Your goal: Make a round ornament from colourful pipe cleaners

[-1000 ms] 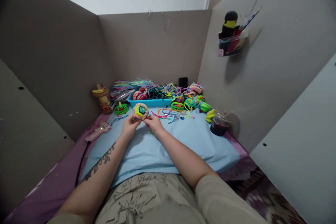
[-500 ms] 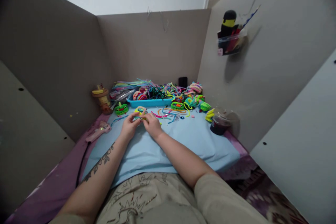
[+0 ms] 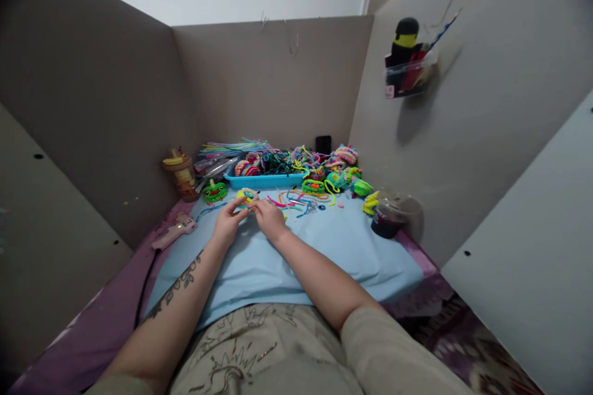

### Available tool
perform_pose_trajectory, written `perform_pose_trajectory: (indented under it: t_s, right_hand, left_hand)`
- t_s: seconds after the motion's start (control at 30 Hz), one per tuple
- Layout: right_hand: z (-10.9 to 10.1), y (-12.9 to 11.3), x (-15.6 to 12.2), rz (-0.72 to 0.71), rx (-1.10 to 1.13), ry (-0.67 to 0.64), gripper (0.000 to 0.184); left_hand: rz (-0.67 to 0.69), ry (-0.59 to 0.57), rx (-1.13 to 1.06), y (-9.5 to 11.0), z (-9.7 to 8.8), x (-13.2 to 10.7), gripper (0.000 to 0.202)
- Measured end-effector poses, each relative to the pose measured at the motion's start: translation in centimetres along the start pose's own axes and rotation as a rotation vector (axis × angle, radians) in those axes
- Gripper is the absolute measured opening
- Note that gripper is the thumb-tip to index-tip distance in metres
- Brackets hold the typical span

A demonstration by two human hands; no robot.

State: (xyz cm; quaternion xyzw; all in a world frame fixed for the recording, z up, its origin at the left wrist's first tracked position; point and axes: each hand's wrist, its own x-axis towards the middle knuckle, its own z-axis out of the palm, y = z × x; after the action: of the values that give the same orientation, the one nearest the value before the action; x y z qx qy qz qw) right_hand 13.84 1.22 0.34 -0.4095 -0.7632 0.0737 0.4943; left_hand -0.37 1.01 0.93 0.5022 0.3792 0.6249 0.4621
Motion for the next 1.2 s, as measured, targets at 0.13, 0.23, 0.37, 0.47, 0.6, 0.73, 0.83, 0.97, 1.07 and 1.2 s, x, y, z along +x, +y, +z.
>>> perform_pose_trajectory:
  t_s: [0.13, 0.23, 0.37, 0.47, 0.6, 0.73, 0.83, 0.97, 1.07, 1.2]
  right_hand:
    - [-0.07, -0.18, -0.21, -0.042, 0.022, -0.003, 0.017]
    - [-0.14, -0.22, -0.38, -0.081, -0.005, -0.012, 0.021]
    - [-0.1, -0.08, -0.36, -0.073, -0.075, -0.032, 0.02]
    - [0.05, -0.06, -0.25, -0.029, -0.089, -0.026, 0.018]
    - [0.37, -0.19, -0.09, 0.078, -0.053, -0.021, 0.016]
    - [0.62, -0.26, 0.01, 0.17, 0.001, -0.034, 0.015]
    - [0.7, -0.17, 0.04, 0.188, 0.027, -0.046, 0.014]
    - [0.73, -0.05, 0.01, 0.145, 0.067, -0.033, 0.014]
    - [0.7, -0.07, -0.06, 0.093, 0.086, -0.017, 0.015]
    - [0.53, -0.29, -0.21, 0.009, 0.015, -0.019, 0.016]
  left_hand:
    - [0.012, 0.035, 0.012, 0.26, 0.04, -0.08, 0.051]
    - [0.011, 0.043, 0.017, 0.37, 0.07, -0.15, 0.053]
    - [-0.011, 0.017, 0.022, 0.32, 0.14, -0.18, 0.054]
    - [-0.017, 0.025, 0.036, 0.32, 0.2, -0.17, 0.053]
    - [-0.024, 0.037, 0.063, 0.35, 0.21, -0.16, 0.052]
    - [-0.008, 0.045, 0.072, 0.3, 0.18, -0.18, 0.05]
    - [-0.017, 0.051, 0.062, 0.28, 0.18, -0.2, 0.049]
    - [-0.024, 0.051, 0.025, 0.02, 0.11, -0.09, 0.051]
    - [-0.079, 0.057, -0.019, -0.22, -0.01, 0.01, 0.057]
    - [-0.178, 0.063, -0.136, -0.04, -0.02, -0.05, 0.067]
